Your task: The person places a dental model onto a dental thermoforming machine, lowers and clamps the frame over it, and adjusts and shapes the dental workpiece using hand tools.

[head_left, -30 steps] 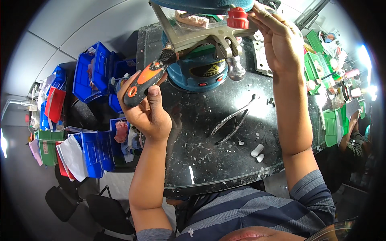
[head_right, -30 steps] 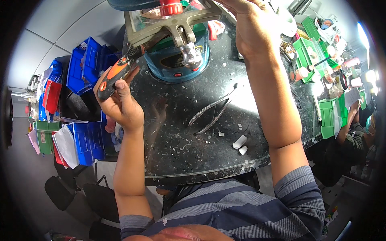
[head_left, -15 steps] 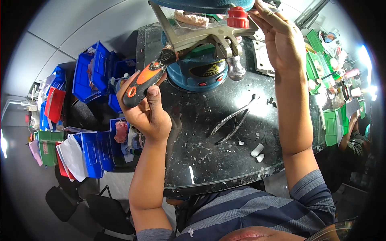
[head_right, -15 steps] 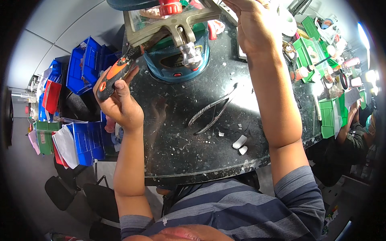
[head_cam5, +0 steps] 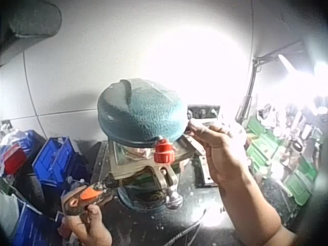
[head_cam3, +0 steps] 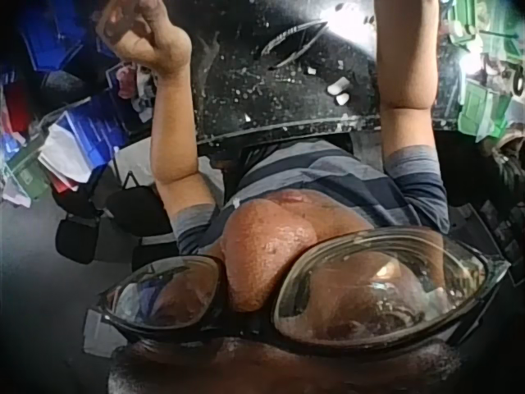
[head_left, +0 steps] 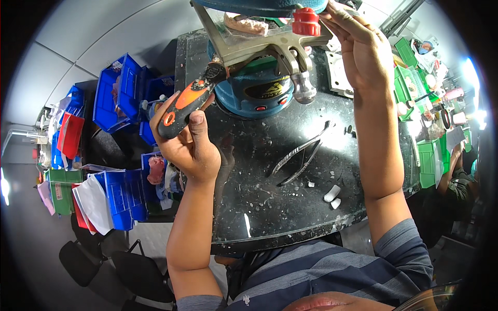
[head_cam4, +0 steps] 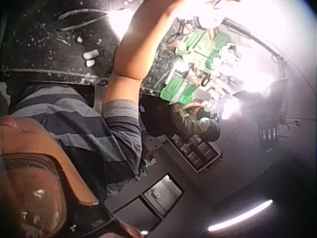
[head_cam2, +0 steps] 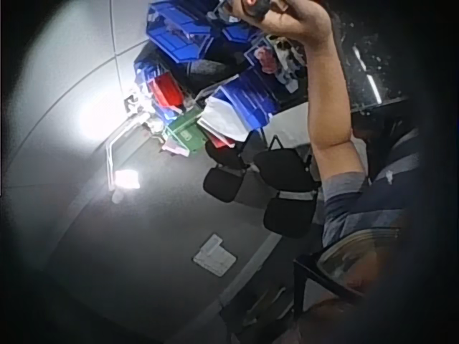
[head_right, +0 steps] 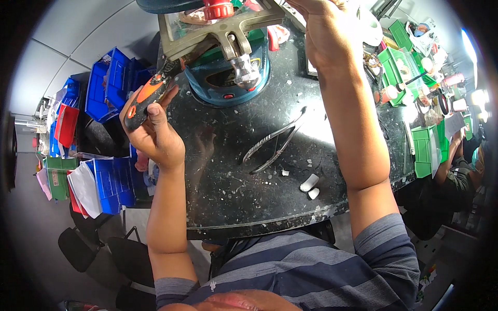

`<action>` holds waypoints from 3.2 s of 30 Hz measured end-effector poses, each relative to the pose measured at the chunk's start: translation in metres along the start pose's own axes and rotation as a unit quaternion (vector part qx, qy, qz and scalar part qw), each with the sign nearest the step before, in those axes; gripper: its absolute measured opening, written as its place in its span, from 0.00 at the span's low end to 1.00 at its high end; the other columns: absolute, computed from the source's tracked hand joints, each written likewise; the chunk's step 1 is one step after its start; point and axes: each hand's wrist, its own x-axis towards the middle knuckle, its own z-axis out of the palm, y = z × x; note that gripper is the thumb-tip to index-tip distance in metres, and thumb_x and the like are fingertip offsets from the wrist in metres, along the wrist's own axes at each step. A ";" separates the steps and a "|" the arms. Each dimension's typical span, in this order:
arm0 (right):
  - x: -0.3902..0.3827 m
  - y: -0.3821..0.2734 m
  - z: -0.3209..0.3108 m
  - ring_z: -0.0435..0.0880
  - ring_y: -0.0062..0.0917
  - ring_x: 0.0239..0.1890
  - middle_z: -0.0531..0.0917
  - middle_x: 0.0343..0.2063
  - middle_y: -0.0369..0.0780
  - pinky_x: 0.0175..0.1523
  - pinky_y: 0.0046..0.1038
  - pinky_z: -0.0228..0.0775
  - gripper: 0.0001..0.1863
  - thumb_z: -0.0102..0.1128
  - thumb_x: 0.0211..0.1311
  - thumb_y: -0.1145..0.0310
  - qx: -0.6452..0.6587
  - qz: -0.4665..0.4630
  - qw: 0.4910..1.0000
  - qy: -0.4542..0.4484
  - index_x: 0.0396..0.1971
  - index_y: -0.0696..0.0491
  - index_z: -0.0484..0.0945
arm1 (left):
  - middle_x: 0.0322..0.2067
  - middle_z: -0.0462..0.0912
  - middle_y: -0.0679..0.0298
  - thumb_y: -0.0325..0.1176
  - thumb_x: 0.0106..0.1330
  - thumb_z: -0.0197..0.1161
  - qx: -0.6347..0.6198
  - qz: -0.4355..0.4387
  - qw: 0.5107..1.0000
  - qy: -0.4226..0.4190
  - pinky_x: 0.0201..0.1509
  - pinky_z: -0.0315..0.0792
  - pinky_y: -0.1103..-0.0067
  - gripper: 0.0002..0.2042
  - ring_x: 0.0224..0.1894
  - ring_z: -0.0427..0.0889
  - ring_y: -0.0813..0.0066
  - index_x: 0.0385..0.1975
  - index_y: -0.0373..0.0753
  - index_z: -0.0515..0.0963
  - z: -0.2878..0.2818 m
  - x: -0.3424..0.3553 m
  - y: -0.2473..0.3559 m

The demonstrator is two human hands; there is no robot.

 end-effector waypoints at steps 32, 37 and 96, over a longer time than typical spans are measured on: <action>-0.008 -0.019 0.018 0.87 0.25 0.35 0.88 0.32 0.45 0.45 0.23 0.78 0.03 0.64 0.58 0.84 -0.012 -0.002 0.999 0.035 0.32 0.63 0.85 | 0.50 0.74 0.44 0.33 0.75 0.56 0.039 0.026 0.999 -0.006 0.53 0.85 0.60 0.18 0.51 0.83 0.52 0.53 0.25 0.64 -0.001 0.001 -0.001; 0.003 -0.005 -0.004 0.87 0.27 0.41 0.88 0.37 0.45 0.53 0.26 0.76 0.08 0.64 0.62 0.78 -0.005 0.016 1.000 0.024 0.39 0.65 0.84 | 0.50 0.74 0.44 0.32 0.75 0.56 0.038 0.024 0.999 -0.004 0.53 0.85 0.60 0.18 0.50 0.83 0.52 0.53 0.24 0.64 0.000 0.001 -0.001; 0.001 -0.010 0.001 0.88 0.30 0.40 0.88 0.35 0.46 0.54 0.31 0.79 0.06 0.64 0.58 0.81 0.001 0.013 0.999 0.041 0.34 0.64 0.85 | 0.51 0.71 0.49 0.30 0.72 0.60 0.010 0.005 1.000 -0.001 0.54 0.84 0.62 0.19 0.51 0.83 0.54 0.55 0.26 0.64 -0.002 0.000 -0.001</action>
